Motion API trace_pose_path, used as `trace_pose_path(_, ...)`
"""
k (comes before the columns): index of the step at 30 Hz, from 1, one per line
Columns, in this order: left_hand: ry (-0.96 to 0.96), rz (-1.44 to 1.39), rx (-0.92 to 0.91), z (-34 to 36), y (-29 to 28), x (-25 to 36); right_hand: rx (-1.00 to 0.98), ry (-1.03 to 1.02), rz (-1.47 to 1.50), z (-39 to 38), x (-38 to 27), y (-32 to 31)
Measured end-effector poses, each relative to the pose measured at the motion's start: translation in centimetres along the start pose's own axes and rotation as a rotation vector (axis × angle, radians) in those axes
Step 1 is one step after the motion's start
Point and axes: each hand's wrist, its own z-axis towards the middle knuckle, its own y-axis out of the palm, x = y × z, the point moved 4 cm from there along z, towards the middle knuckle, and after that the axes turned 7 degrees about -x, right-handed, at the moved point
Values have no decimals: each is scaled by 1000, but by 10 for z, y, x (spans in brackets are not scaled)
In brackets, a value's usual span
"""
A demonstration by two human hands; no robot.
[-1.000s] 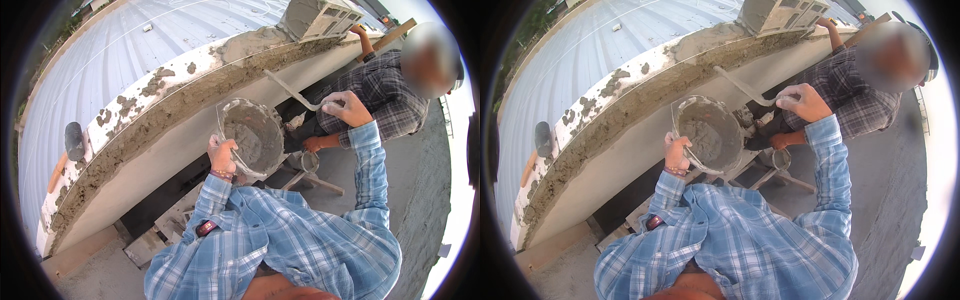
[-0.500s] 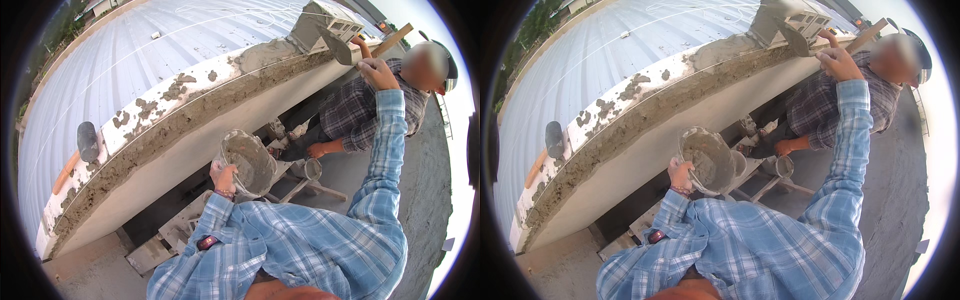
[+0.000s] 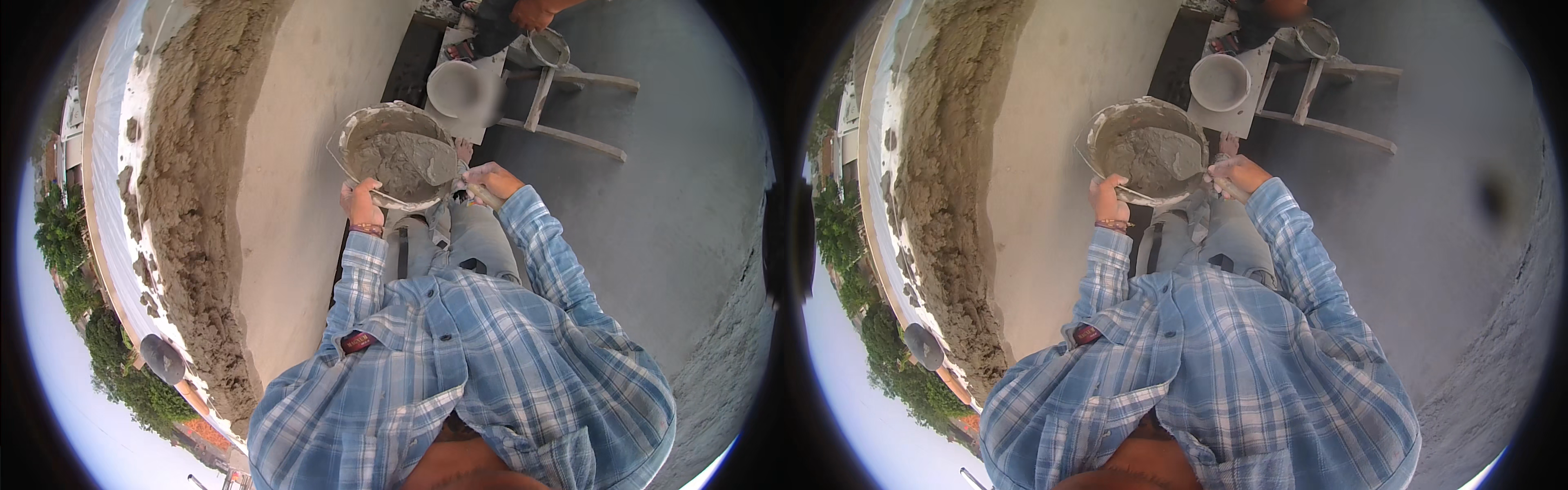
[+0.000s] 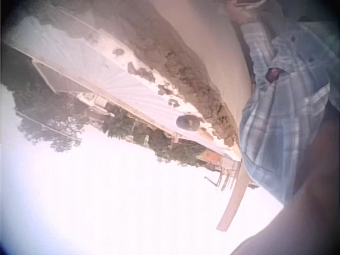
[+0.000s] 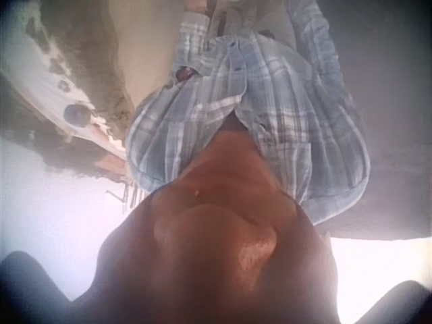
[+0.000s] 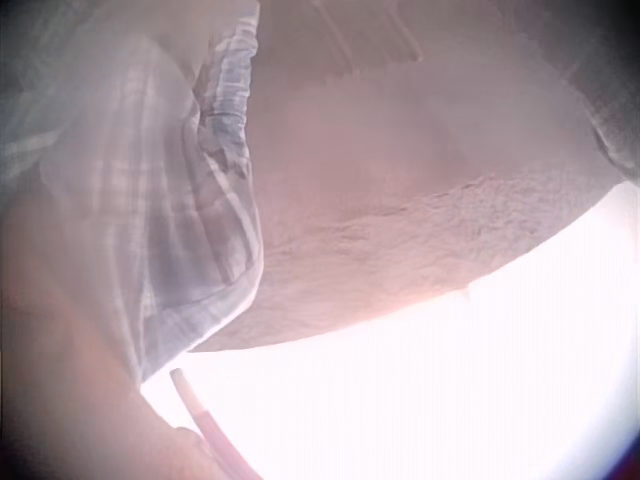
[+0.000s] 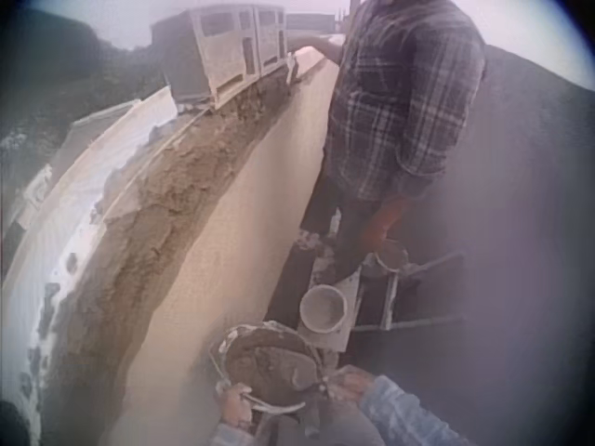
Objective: The person scoops mortar from a bucket with a trowel and spreads it on a low wall. They place hollow concrete blocks onto the mortar bed, tap them into alignment with a hammer, and repeat the process along the wall.
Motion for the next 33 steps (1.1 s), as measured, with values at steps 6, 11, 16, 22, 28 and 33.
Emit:
trace_pose_path(6, -32, 235, 199, 96, -20, -124, 156, -24, 345, 47, 115, -41)
trace_pose_path(11, -276, 253, 261, 185, -22, -225, 387, -58, 536, 91, 158, -51)
trace_pose_path(16, -453, 83, 396, 247, -55, -353, 455, 34, 398, 131, 186, -67)
trace_pose_path(22, -348, 87, 288, 258, -116, -435, 466, 28, 247, 166, 182, -58)
trace_pose_path(28, -372, -73, 325, 201, -123, -390, 675, -12, 46, 176, 152, -102)
trace_pose_path(33, -388, -114, 346, 159, -111, -327, 917, -271, 262, 273, 119, -258)
